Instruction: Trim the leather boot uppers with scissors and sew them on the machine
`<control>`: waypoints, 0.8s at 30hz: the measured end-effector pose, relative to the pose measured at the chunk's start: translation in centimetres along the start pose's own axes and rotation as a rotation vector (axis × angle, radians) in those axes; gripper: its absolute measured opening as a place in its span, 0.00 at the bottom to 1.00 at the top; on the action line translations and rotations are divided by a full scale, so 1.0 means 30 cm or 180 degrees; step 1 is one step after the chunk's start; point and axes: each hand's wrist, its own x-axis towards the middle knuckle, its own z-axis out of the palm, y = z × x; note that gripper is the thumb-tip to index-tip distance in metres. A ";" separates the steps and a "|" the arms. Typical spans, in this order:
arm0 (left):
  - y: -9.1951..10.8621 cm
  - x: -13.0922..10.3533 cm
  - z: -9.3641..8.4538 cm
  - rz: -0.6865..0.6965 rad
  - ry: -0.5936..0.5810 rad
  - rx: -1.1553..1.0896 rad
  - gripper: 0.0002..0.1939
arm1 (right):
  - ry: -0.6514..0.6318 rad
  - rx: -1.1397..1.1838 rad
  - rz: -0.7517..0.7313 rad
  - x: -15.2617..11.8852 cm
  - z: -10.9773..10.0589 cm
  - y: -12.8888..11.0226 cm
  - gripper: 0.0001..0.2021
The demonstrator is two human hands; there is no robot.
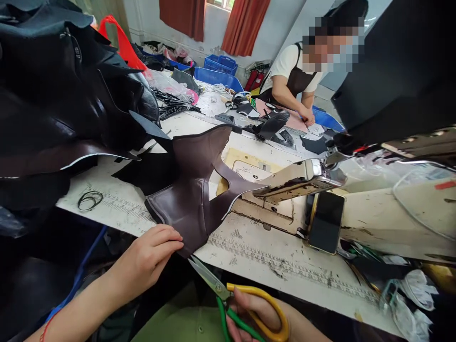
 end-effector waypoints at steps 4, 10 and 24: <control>0.003 0.003 0.004 -0.0133 0.0044 -0.0196 0.11 | -0.0258 0.0139 0.0148 0.009 -0.010 -0.039 0.38; 0.002 0.008 0.000 -0.0104 0.0066 -0.0179 0.10 | -0.0208 0.0104 0.0161 0.036 -0.007 -0.068 0.37; 0.067 -0.052 0.025 -0.0206 0.0477 0.0623 0.13 | 0.0269 -0.0188 -0.0123 0.039 0.057 -0.100 0.34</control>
